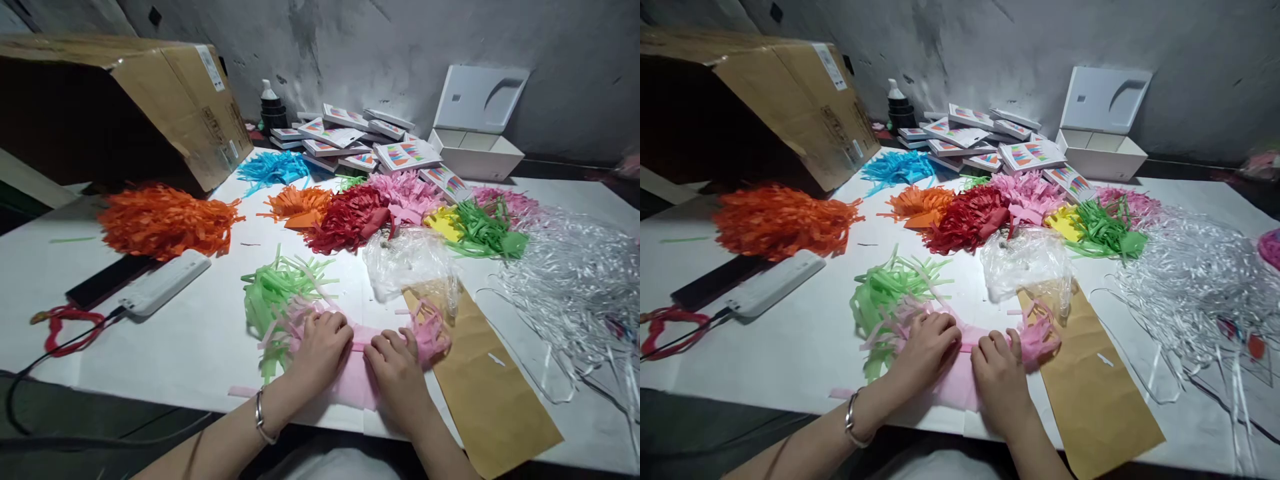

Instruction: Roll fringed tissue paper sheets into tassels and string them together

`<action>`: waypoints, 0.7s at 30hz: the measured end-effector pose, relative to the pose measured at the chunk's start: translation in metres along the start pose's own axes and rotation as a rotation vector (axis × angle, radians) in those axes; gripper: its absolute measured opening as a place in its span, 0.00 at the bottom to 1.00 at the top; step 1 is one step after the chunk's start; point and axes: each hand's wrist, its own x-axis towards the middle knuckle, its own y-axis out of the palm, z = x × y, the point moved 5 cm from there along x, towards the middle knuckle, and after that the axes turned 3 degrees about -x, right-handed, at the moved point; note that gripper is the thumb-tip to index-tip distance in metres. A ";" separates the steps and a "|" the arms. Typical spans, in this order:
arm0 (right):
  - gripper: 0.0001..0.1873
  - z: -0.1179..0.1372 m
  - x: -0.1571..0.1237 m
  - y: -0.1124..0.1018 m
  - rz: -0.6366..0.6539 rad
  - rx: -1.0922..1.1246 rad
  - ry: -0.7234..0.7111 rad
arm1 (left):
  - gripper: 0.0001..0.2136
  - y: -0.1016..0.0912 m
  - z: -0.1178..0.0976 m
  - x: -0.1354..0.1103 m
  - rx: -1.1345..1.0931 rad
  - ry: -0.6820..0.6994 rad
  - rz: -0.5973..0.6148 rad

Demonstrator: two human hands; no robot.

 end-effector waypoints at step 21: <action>0.11 -0.020 -0.011 -0.002 0.123 -0.058 0.150 | 0.07 0.001 -0.005 -0.001 -0.074 -0.005 0.072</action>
